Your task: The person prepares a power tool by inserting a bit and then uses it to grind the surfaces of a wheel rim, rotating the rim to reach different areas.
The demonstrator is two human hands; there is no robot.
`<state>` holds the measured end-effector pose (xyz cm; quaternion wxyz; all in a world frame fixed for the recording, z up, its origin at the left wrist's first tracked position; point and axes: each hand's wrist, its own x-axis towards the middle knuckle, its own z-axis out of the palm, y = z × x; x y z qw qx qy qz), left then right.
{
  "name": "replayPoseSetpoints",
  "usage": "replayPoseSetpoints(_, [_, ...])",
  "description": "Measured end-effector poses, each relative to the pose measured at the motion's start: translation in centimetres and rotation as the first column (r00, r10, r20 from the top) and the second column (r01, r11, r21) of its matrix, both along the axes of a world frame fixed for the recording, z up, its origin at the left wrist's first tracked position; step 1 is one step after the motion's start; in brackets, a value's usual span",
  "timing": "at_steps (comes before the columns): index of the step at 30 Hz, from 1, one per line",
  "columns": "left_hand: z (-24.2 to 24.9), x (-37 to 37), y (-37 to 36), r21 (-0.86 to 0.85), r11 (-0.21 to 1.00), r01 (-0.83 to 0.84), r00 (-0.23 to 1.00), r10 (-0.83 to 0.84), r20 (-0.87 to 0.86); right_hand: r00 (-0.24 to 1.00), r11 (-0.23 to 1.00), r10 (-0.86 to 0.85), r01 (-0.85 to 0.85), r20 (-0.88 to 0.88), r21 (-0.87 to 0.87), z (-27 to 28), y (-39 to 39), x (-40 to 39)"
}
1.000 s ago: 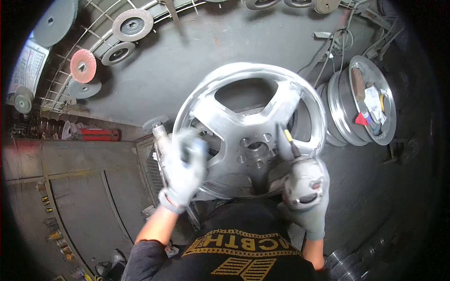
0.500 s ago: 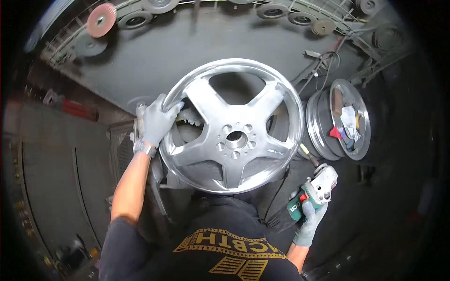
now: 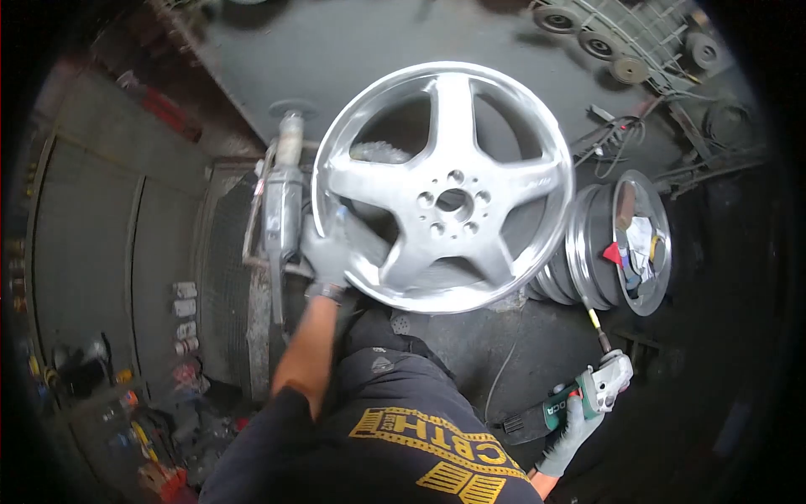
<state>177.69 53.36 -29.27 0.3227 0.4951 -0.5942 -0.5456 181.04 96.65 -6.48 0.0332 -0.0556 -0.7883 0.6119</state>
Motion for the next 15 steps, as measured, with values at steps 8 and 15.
replayPoseSetpoints(8, [-2.6,7.1,8.7,0.016,0.976,0.218,0.901,-0.208,0.382,0.913,0.945,0.197,-0.274,0.357,0.18,-2.8,0.1,3.6])
replayPoseSetpoints(15, [4.2,14.4,9.1,0.514,0.632,0.58,0.789,-0.593,-0.161,0.737,0.706,0.673,-0.664,0.06,0.247,-5.4,-10.5,2.9])
